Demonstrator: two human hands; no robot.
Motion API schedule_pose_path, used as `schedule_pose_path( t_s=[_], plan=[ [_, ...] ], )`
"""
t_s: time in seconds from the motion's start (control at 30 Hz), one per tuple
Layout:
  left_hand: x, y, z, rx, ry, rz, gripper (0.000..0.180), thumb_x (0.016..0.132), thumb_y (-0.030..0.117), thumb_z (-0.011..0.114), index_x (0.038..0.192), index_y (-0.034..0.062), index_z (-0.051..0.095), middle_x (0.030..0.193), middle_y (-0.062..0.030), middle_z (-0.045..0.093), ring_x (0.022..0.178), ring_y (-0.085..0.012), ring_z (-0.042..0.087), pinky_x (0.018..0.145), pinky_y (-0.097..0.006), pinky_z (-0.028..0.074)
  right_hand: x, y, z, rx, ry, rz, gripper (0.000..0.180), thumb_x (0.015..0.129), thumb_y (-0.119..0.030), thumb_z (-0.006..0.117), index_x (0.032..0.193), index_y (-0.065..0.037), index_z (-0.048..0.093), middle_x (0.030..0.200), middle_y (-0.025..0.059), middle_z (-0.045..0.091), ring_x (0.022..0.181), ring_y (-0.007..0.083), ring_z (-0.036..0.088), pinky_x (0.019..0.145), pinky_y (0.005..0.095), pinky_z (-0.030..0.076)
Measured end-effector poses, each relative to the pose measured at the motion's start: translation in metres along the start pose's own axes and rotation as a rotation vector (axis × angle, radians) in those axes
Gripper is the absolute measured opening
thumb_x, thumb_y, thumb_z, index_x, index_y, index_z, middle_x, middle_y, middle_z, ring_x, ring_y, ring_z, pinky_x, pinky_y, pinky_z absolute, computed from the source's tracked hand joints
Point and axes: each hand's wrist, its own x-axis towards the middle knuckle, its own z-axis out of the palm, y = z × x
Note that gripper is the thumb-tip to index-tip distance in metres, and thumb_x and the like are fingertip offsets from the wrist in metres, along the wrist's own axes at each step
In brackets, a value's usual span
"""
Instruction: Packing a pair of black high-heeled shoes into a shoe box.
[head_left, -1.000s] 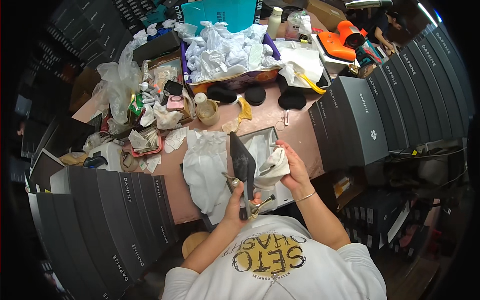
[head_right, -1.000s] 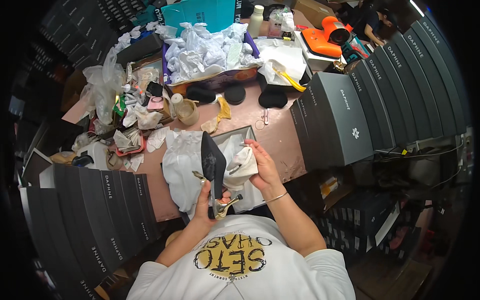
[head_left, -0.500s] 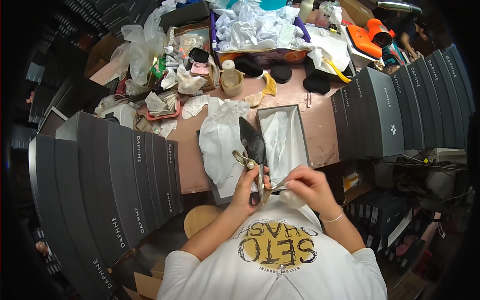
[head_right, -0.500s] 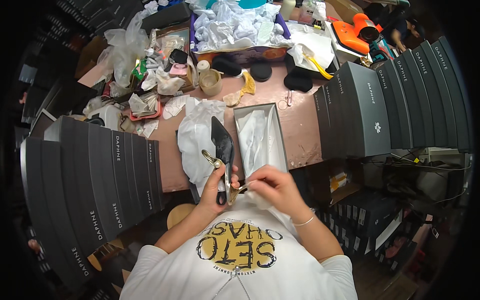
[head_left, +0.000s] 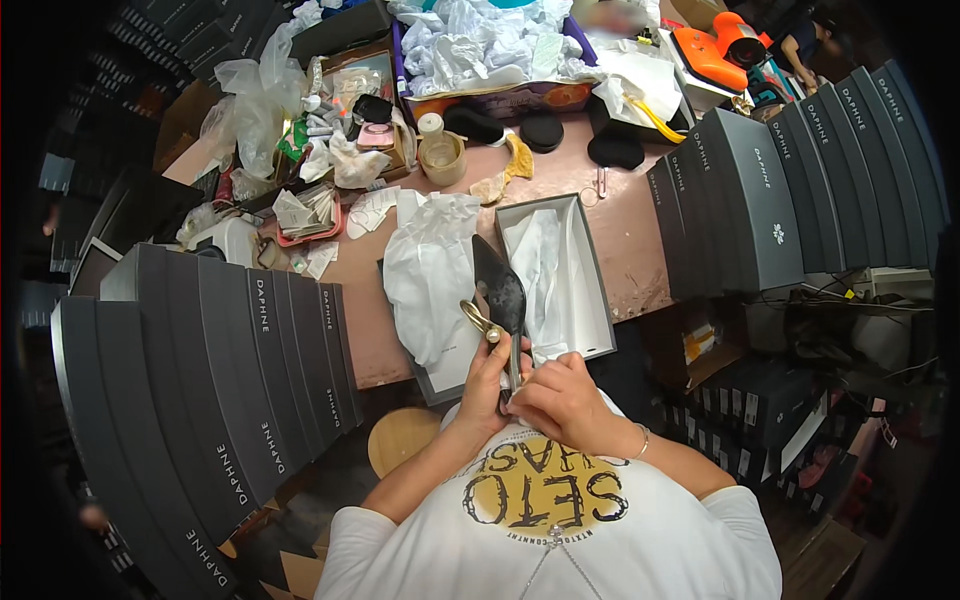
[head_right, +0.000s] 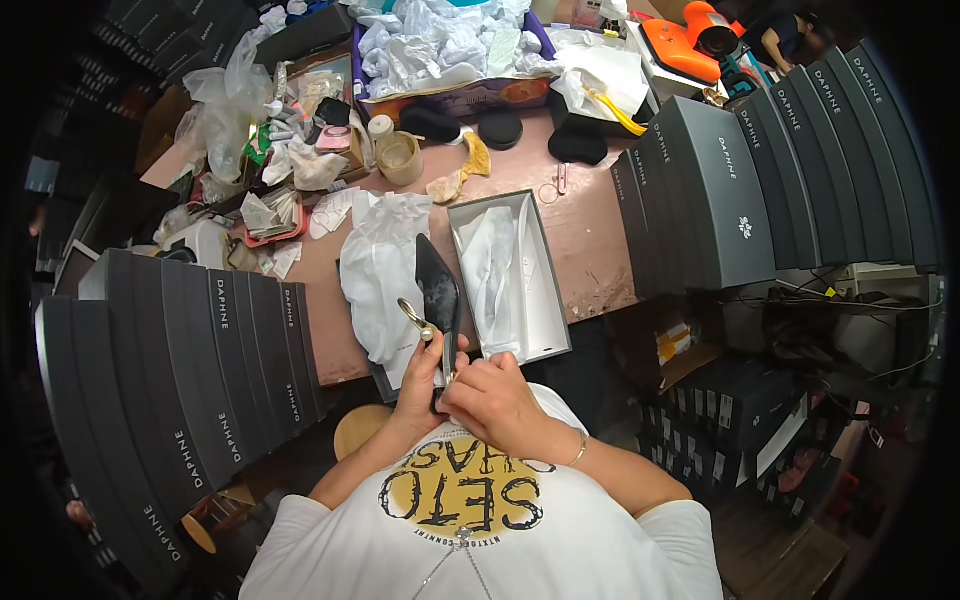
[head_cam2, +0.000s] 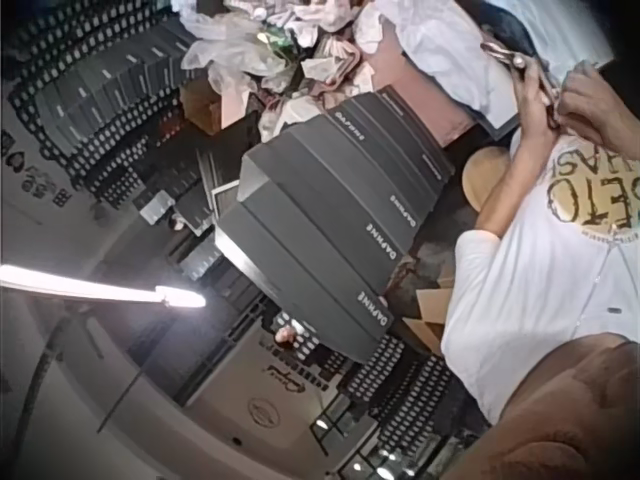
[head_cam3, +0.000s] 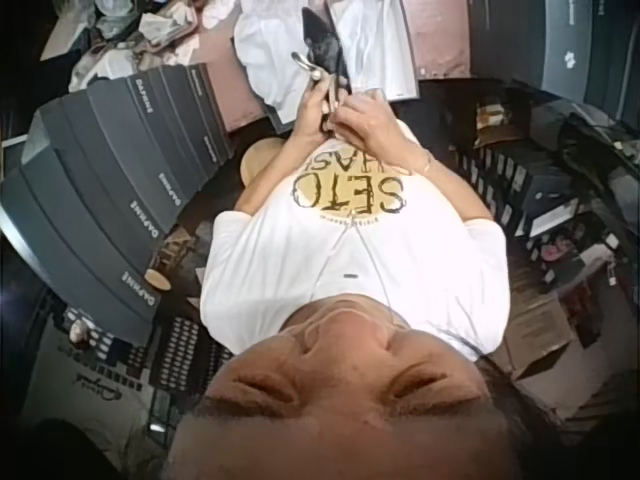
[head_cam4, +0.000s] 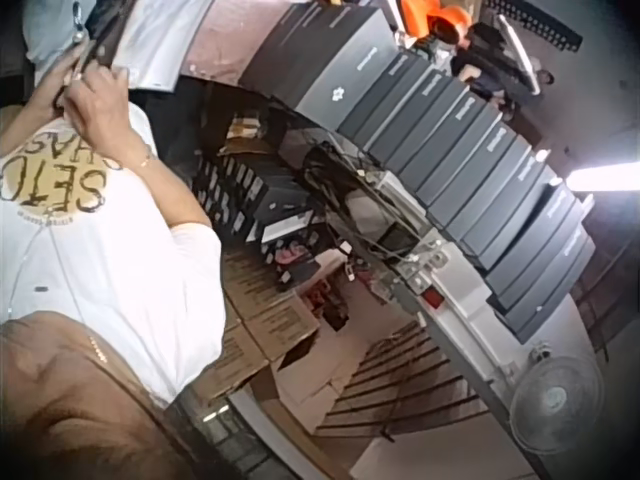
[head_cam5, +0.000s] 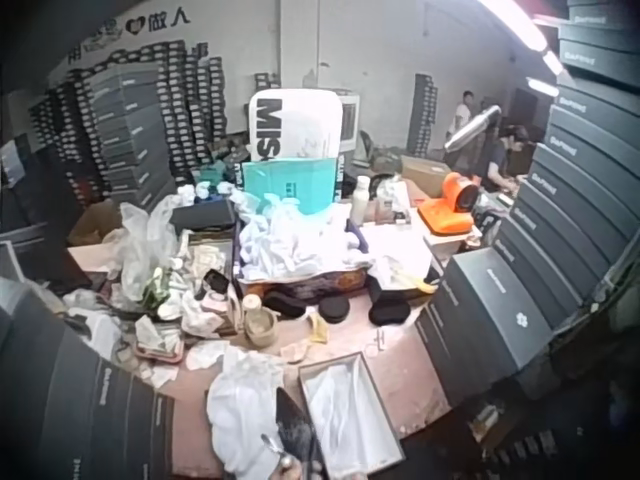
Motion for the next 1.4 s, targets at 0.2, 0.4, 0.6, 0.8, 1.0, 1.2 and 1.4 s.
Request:
schedule_pose_path(
  t_s=[0.2, 0.4, 0.6, 0.8, 1.0, 1.2, 1.4],
  plan=[
    [0.004, -0.006, 0.004, -0.02, 0.247, -0.01, 0.031, 0.095, 0.041, 0.053, 0.106, 0.0116, 0.053, 0.086, -0.0033, 0.06, 0.077, -0.0172, 0.064, 0.069, -0.032, 0.054, 0.014, 0.021, 0.014, -0.086, 0.109, 0.018, 0.013, 0.074, -0.013, 0.068, 0.077, -0.011, 0.056, 0.075, 0.0037, 0.05, 0.074, 0.0219, 0.05, 0.071, 0.035, 0.032],
    [0.013, 0.007, 0.003, -0.102, 0.198, 0.009, 0.045, 0.095, 0.046, 0.048, 0.104, 0.0017, 0.056, 0.075, -0.0036, 0.058, 0.062, -0.0114, 0.057, 0.058, -0.023, 0.049, 0.028, 0.023, -0.008, 0.33, 0.223, 0.287, 0.008, 0.082, -0.01, 0.067, 0.08, -0.006, 0.06, 0.082, 0.0069, 0.06, 0.076, 0.0174, 0.058, 0.074, 0.0313, 0.044],
    [0.014, 0.033, -0.003, -0.099, -0.235, 0.041, 0.046, 0.095, 0.04, 0.053, 0.112, -0.0025, 0.052, 0.074, -0.006, 0.055, 0.064, -0.0135, 0.054, 0.056, -0.022, 0.045, 0.011, 0.064, -0.037, 1.543, 0.41, 0.464, 0.013, 0.097, -0.019, 0.053, 0.096, -0.006, 0.052, 0.084, 0.0056, 0.059, 0.083, 0.016, 0.06, 0.077, 0.029, 0.051],
    [0.013, 0.03, 0.009, -0.099, -0.263, 0.041, 0.064, 0.093, 0.045, 0.053, 0.13, -0.0059, 0.042, 0.076, -0.0067, 0.058, 0.066, -0.0107, 0.056, 0.058, -0.022, 0.047, 0.024, 0.066, -0.014, 1.538, 0.593, 0.705, 0.017, 0.097, -0.024, 0.053, 0.1, -0.008, 0.054, 0.085, 0.0062, 0.062, 0.076, 0.0146, 0.06, 0.072, 0.0284, 0.052],
    [0.01, 0.01, -0.006, -0.014, -0.119, -0.092, 0.049, 0.093, 0.04, 0.056, 0.121, 0.0005, 0.047, 0.078, -0.0085, 0.062, 0.064, -0.0144, 0.061, 0.058, -0.024, 0.052, 0.047, 0.067, -0.011, 1.674, 0.758, 0.791, 0.018, 0.099, -0.024, 0.049, 0.098, -0.007, 0.054, 0.088, 0.0046, 0.061, 0.08, 0.0125, 0.059, 0.075, 0.0297, 0.051],
    [0.011, 0.01, -0.015, -0.251, -0.075, -0.207, 0.037, 0.093, 0.038, 0.057, 0.106, 0.0039, 0.055, 0.086, -0.009, 0.061, 0.067, -0.015, 0.058, 0.059, -0.026, 0.05, 0.033, 0.106, -0.006, 1.333, 0.83, 0.621, 0.014, 0.096, -0.021, 0.055, 0.097, -0.007, 0.054, 0.085, 0.0007, 0.058, 0.076, 0.0081, 0.056, 0.071, 0.0232, 0.048],
    [0.014, 0.035, -0.025, -0.204, -0.15, -0.053, 0.043, 0.095, 0.042, 0.052, 0.102, 0.0001, 0.057, 0.084, -0.0102, 0.061, 0.067, -0.0135, 0.057, 0.06, -0.024, 0.049, 0.004, 0.111, -0.021, 0.902, 0.533, 0.691, 0.009, 0.094, -0.012, 0.057, 0.099, -0.004, 0.056, 0.083, -0.002, 0.056, 0.075, 0.0046, 0.05, 0.068, 0.0188, 0.043]
  ],
)
